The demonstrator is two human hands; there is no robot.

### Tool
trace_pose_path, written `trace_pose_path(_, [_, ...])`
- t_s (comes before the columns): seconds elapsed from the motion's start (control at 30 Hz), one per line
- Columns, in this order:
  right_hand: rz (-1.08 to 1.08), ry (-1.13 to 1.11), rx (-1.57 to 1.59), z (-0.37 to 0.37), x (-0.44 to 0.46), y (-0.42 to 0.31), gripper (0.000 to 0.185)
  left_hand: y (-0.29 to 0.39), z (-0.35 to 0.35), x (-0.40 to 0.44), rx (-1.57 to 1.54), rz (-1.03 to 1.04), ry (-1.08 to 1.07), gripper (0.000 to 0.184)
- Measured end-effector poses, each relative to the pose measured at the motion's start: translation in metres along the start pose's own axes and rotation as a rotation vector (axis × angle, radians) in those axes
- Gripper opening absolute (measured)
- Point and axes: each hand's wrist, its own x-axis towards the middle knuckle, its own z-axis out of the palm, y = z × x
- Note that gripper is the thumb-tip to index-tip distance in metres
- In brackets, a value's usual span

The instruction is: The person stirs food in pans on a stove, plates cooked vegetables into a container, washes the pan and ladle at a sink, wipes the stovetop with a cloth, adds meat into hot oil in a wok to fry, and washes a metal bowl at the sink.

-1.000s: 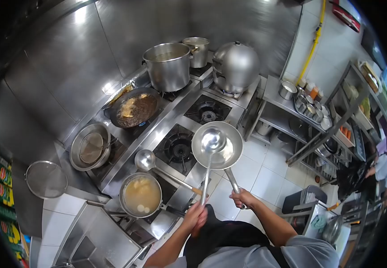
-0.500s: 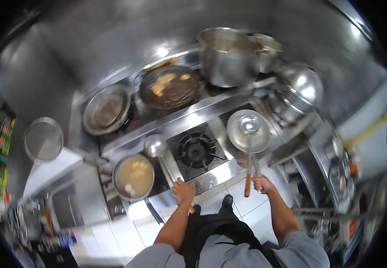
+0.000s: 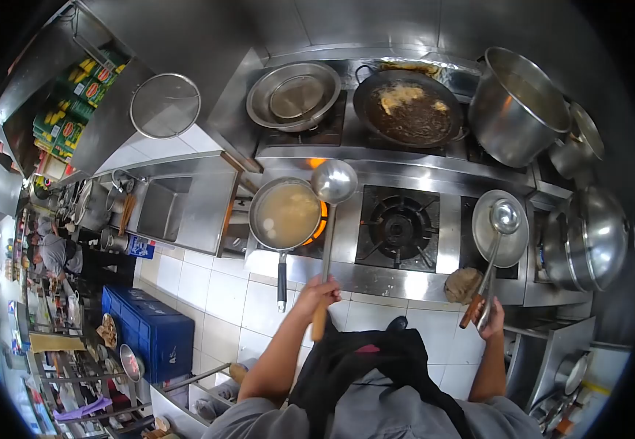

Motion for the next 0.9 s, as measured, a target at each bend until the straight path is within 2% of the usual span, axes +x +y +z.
trace_pose_path(0.03, [0.005,-0.002,-0.004,0.008,-0.011,0.005,0.042,0.020,-0.006,-0.022,-0.084,-0.015,0.074,0.022])
trace_pose_path(0.1, [0.014,0.188,0.185,0.037,-0.043,0.018,0.048,0.056,-0.047,-0.056,0.103,-0.029,-0.016,0.028])
trace_pose_path(0.13, [0.017,0.190,0.186,0.027,-0.045,0.039,0.048,0.070,-0.070,-0.065,0.227,-0.019,0.026,0.028])
trace_pose_path(0.17, [0.093,0.109,0.257,0.004,-0.046,0.073,0.046,0.081,-0.090,-0.071,0.354,-0.012,0.064,0.028])
trace_pose_path(0.2, [0.168,0.031,0.329,-0.027,-0.044,0.112,0.045,0.085,-0.109,-0.071,0.480,0.023,0.194,0.031])
trace_pose_path(0.23, [0.371,-0.253,0.229,-0.079,-0.017,0.158,0.044,0.081,-0.152,-0.058,0.660,0.028,0.266,0.037])
trace_pose_path(0.27, [0.541,0.317,-0.153,-0.048,-0.010,0.193,0.038,0.085,-0.168,-0.057,0.905,0.134,0.357,0.039])
trace_pose_path(0.3, [0.327,0.081,-0.613,-0.028,0.012,0.241,0.032,0.090,-0.181,-0.054,1.147,0.250,0.442,0.041])
trace_pose_path(0.33, [0.040,-0.035,-1.074,-0.007,0.034,0.288,0.026,0.091,-0.197,-0.045,1.152,0.244,0.426,0.041])
trace_pose_path(0.37, [-0.017,-0.035,-1.260,0.063,0.056,0.323,0.021,0.088,-0.214,-0.034,1.257,0.367,0.437,0.042])
trace_pose_path(0.4, [-0.254,-0.266,-1.372,0.103,0.089,0.370,0.024,0.085,-0.227,-0.027,1.355,0.492,0.447,0.042])
trace_pose_path(0.43, [-0.455,-0.463,-1.220,0.177,0.088,0.398,0.033,0.083,-0.234,-0.021,1.351,0.488,0.436,0.042])
trace_pose_path(0.47, [-0.008,-0.412,-0.930,0.272,0.065,0.405,0.037,0.084,-0.237,-0.012,1.298,0.507,0.401,0.041])
trace_pose_path(0.5, [0.192,-0.436,-0.912,0.345,0.053,0.406,0.039,0.087,-0.237,-0.005,1.246,0.527,0.367,0.040])
trace_pose_path(0.57, [0.532,-0.407,-0.291,0.437,0.018,0.407,0.026,0.087,-0.236,0.005,1.155,0.492,0.343,0.039])
trace_pose_path(0.63, [0.543,-0.415,-0.280,0.448,0.029,0.419,0.021,0.088,-0.234,0.010,1.091,0.392,0.331,0.039])
trace_pose_path(0.67, [0.566,-0.421,-0.275,0.450,0.032,0.423,0.023,0.089,-0.229,0.010,0.973,0.260,0.303,0.039])
trace_pose_path(0.7, [0.560,-0.420,-0.285,0.449,0.035,0.424,0.023,0.092,-0.226,0.009,0.964,0.267,0.301,0.039])
trace_pose_path(0.77, [0.413,-0.348,-0.464,0.447,0.034,0.415,0.036,0.096,-0.215,0.006,0.804,0.141,0.233,0.038])
trace_pose_path(0.83, [0.399,-0.364,-0.473,0.434,0.034,0.404,0.031,0.095,-0.204,0.002,0.726,0.147,0.215,0.032])
trace_pose_path(0.9, [0.352,-0.389,-0.586,0.419,0.036,0.388,0.030,0.094,-0.194,0.000,0.561,0.057,0.172,0.024])
